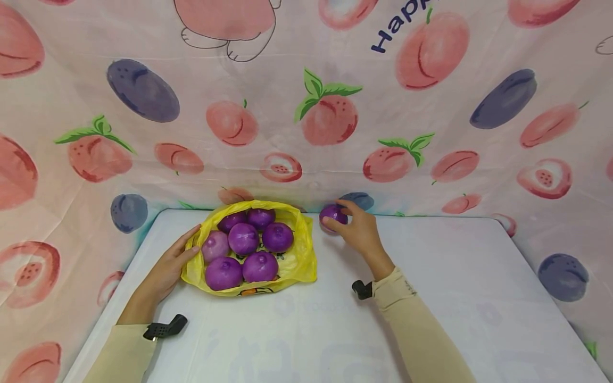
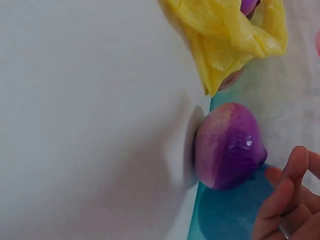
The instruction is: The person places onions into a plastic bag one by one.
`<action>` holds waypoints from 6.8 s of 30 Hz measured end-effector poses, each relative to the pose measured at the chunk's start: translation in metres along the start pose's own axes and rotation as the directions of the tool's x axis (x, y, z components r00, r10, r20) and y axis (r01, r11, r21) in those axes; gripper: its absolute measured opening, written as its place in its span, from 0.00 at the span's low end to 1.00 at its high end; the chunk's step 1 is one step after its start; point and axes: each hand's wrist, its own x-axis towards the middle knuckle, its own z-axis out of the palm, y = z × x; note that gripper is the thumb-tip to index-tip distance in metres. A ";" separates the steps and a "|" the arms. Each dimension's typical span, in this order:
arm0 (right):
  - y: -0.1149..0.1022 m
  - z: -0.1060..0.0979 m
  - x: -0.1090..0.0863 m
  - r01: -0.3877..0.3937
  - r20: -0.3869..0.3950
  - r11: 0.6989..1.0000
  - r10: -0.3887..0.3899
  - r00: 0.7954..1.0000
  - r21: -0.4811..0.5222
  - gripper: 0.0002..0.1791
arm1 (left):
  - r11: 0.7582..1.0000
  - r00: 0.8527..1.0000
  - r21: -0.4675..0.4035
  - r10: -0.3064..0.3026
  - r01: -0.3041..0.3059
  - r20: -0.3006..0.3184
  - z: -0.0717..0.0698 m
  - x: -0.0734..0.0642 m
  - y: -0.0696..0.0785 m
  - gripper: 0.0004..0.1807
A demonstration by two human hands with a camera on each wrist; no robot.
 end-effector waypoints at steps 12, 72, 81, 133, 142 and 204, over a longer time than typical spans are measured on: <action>0.015 0.003 0.007 -0.032 -0.003 0.999 0.032 0.999 -0.007 0.43 | 1.000 1.000 -0.007 0.000 0.000 -0.001 0.000 0.000 -0.001 0.35; 0.024 0.025 0.026 -0.111 0.057 0.993 0.112 0.992 -0.034 0.41 | 1.000 1.000 0.026 -0.003 0.004 -0.014 0.001 -0.002 0.003 0.35; 0.024 0.027 0.026 -0.123 0.042 0.992 0.124 0.991 -0.031 0.40 | 1.000 1.000 0.013 -0.007 0.007 -0.017 0.001 0.000 0.000 0.35; -0.036 0.015 -0.021 -0.006 0.138 0.993 -0.010 0.990 0.115 0.39 | 1.000 1.000 0.009 0.000 0.000 0.003 0.000 -0.001 0.002 0.35; -0.046 0.023 -0.030 0.024 0.149 0.989 -0.046 0.988 0.146 0.37 | 1.000 1.000 0.009 -0.005 0.005 0.002 0.000 -0.002 0.003 0.34; -0.078 0.084 -0.036 0.118 0.156 0.992 -0.123 0.980 0.037 0.36 | 1.000 1.000 0.011 -0.016 0.016 -0.001 0.001 -0.001 0.000 0.35</action>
